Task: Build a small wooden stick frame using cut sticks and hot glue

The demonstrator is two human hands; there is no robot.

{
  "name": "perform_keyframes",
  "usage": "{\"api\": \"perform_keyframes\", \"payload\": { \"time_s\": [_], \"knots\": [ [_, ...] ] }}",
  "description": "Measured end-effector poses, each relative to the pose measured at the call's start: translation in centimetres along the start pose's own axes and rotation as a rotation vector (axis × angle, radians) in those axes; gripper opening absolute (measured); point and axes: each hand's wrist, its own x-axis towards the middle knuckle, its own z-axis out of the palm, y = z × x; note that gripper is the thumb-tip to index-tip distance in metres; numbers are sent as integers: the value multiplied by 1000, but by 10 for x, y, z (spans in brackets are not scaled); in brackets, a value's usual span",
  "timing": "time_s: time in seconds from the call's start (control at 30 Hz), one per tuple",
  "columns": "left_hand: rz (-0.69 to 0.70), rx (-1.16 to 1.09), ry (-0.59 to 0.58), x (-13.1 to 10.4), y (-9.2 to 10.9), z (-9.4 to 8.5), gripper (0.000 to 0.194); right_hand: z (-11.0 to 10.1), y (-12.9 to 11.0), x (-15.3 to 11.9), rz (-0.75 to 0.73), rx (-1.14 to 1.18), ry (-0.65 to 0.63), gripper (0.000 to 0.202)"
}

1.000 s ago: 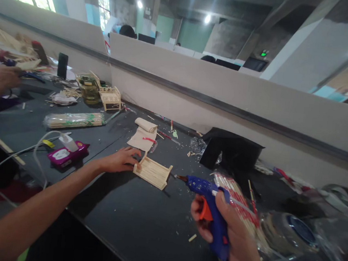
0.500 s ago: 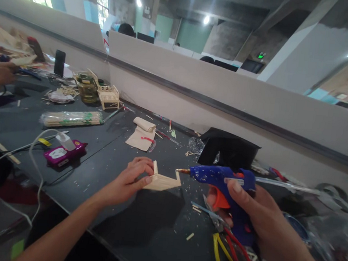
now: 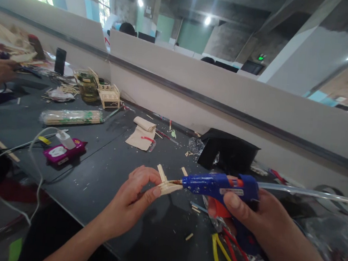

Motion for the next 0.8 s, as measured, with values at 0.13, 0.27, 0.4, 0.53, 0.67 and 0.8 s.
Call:
{"api": "perform_keyframes", "payload": {
  "time_s": [0.13, 0.27, 0.4, 0.53, 0.67, 0.8],
  "knots": [
    [30, -19, -26, 1, 5, 2, 13, 0, 4, 2, -66, 20, -31, 46],
    [43, -26, -42, 1, 8, 2, 13, 1, 4, 0, -58, 35, 7, 48],
    [44, -25, -41, 2, 9, 2, 14, 1, 3, -2, -50, -24, 28, 48],
    [43, -19, -37, 4, 10, 2, 14, 0, 5, -2, -40, 8, 11, 45],
    [48, -24, -35, 5, 11, 2, 13, 0, 7, -2, -34, 31, 11, 43],
    [58, -20, -28, 6, 10, 2, 11, -1, 8, -1, -33, 4, 34, 42]
  ]
}}
